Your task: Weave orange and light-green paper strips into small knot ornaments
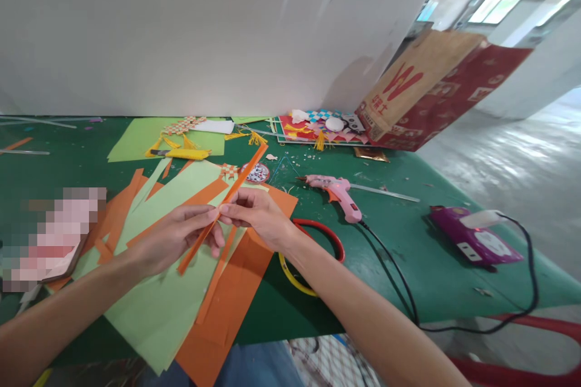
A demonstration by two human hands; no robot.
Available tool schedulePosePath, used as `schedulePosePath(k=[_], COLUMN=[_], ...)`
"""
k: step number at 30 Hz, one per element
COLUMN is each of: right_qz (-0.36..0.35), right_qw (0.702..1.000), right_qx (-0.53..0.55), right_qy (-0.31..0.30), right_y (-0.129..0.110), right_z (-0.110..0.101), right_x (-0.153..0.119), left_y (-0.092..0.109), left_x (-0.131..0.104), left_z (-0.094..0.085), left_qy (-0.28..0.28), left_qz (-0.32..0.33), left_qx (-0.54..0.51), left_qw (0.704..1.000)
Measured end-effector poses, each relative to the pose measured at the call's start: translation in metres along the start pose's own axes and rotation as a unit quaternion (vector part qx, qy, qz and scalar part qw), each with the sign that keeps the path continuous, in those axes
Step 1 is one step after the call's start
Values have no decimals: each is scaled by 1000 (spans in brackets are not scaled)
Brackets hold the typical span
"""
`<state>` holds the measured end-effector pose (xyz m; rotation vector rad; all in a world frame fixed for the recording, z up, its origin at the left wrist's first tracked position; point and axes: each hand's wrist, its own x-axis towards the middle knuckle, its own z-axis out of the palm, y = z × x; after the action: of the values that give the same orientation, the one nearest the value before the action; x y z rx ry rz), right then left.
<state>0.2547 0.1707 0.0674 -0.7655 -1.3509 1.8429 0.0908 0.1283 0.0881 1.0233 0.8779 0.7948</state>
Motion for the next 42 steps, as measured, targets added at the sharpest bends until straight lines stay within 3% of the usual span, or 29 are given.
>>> schedulePosePath(k=[10,18,21,29,36,42], right_qz=[-5,-35,-45,-66,-10,4], right_qw=[1000,998,997,995,999,999], right_qx=[1,-33,-40,-14,-23,-17], right_qy=[18,38,43,74,36,51], right_y=[-1,0,0,-1,1,3], right_z=[0,1,0,-1,2,4], right_x=[0,0,0,1,0,1], left_y=[1,1,0,0,0,-2], left_x=[-2,-3,-3,-1,0,0], left_z=[0,5,4,-3,-2,-2], left_qy=[-1,69,62,-3,27,47], left_qz=[24,22,27,-12,30,37], left_qx=[107,203,190,32,95,159], left_qw=[994,976,980,999,995,985])
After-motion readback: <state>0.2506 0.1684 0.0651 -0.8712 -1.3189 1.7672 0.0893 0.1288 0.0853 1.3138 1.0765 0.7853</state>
